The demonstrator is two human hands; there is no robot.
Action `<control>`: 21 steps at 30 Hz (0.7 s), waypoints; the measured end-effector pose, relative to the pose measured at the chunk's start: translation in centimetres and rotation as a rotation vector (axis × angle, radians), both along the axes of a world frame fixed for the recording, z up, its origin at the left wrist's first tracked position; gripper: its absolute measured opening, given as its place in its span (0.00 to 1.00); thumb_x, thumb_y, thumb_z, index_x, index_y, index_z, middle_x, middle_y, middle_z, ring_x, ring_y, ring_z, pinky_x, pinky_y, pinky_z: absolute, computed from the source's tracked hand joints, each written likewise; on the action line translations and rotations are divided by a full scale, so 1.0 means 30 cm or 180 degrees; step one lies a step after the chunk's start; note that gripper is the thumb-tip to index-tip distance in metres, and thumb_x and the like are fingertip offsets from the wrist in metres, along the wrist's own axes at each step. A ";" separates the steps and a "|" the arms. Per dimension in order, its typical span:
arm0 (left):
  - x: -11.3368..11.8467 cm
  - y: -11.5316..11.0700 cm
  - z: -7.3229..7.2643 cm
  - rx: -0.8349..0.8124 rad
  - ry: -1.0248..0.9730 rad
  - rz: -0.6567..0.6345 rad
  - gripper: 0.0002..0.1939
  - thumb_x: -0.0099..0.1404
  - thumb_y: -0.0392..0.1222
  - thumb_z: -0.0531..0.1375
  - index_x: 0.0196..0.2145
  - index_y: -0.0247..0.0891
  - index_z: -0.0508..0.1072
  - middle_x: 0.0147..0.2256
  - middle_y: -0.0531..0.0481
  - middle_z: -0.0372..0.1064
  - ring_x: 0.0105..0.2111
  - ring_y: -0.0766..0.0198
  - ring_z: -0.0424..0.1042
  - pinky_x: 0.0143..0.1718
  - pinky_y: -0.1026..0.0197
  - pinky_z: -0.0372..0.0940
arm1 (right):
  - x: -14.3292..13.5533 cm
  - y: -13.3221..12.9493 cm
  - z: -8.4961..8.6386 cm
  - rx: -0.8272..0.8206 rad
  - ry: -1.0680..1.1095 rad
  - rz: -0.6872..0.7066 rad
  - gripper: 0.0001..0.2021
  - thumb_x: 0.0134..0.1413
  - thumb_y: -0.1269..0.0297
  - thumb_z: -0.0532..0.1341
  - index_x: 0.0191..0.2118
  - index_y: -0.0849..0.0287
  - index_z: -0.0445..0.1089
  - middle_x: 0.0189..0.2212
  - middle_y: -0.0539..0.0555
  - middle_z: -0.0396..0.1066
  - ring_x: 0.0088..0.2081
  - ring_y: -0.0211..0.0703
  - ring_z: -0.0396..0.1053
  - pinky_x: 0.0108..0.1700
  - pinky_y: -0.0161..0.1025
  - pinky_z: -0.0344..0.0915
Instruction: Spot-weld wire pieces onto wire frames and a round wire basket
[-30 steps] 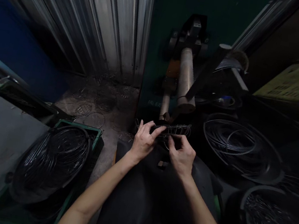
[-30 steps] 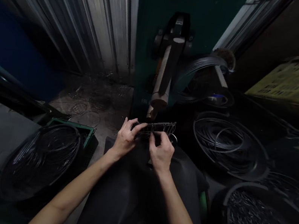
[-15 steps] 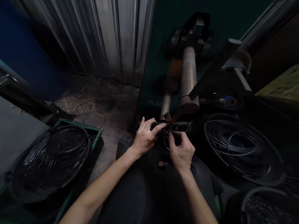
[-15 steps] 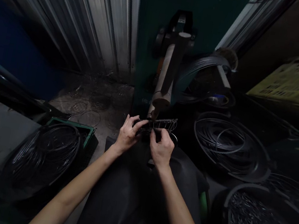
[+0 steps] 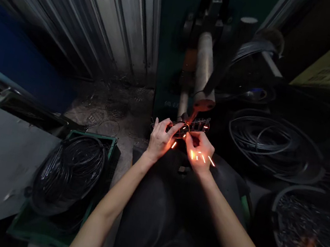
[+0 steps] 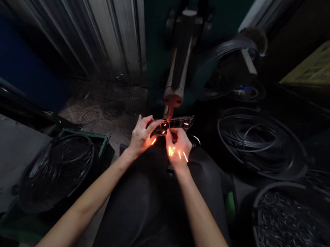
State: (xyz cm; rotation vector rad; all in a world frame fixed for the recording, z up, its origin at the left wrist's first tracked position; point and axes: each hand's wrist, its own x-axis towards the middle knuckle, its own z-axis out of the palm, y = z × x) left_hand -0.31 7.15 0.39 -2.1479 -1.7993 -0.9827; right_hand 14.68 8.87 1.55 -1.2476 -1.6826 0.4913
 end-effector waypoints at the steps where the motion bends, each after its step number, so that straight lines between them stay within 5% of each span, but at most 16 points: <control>1: 0.000 0.002 0.002 -0.0043 -0.0015 0.0013 0.25 0.61 0.33 0.59 0.55 0.47 0.65 0.50 0.45 0.63 0.53 0.58 0.66 0.63 0.41 0.53 | -0.006 0.000 0.001 -0.0032 0.0041 0.0008 0.12 0.59 0.55 0.55 0.34 0.59 0.68 0.29 0.52 0.72 0.28 0.38 0.69 0.33 0.36 0.66; 7: 0.006 -0.001 0.019 -0.0125 -0.0015 0.0109 0.29 0.57 0.31 0.61 0.55 0.45 0.65 0.50 0.44 0.62 0.53 0.55 0.65 0.62 0.42 0.55 | 0.073 -0.066 0.043 0.0074 -0.0026 -0.0044 0.14 0.58 0.54 0.56 0.38 0.59 0.70 0.35 0.55 0.74 0.36 0.42 0.71 0.40 0.39 0.66; 12: 0.029 -0.117 0.056 -0.0295 0.0059 0.0013 0.30 0.56 0.30 0.60 0.56 0.45 0.63 0.49 0.45 0.62 0.53 0.56 0.66 0.62 0.43 0.55 | 0.521 -0.236 0.017 -0.0470 -0.0512 -0.1037 0.18 0.53 0.46 0.55 0.36 0.55 0.71 0.37 0.58 0.74 0.38 0.49 0.72 0.42 0.46 0.65; 16: 0.113 -0.222 0.090 -0.0841 0.0349 -0.0246 0.33 0.58 0.30 0.57 0.60 0.43 0.57 0.50 0.43 0.63 0.53 0.56 0.66 0.61 0.41 0.55 | 0.932 -0.376 -0.086 -0.1596 -0.1428 -0.2121 0.15 0.43 0.43 0.54 0.20 0.48 0.60 0.25 0.64 0.68 0.33 0.58 0.70 0.32 0.51 0.59; 19: 0.214 -0.253 0.099 -0.1178 0.0705 -0.0603 0.30 0.63 0.30 0.52 0.62 0.43 0.55 0.49 0.42 0.65 0.55 0.54 0.64 0.61 0.36 0.51 | 1.105 -0.457 -0.183 -0.3057 -0.1942 -0.1708 0.15 0.38 0.46 0.57 0.16 0.46 0.53 0.18 0.60 0.58 0.24 0.58 0.67 0.28 0.52 0.55; 21: 0.267 -0.260 0.093 -0.1315 0.0841 -0.0766 0.25 0.66 0.31 0.49 0.60 0.44 0.58 0.52 0.41 0.65 0.60 0.51 0.59 0.61 0.33 0.49 | 1.166 -0.483 -0.248 -0.3010 -0.2333 -0.1112 0.15 0.39 0.46 0.57 0.14 0.46 0.55 0.15 0.57 0.55 0.18 0.55 0.63 0.27 0.52 0.54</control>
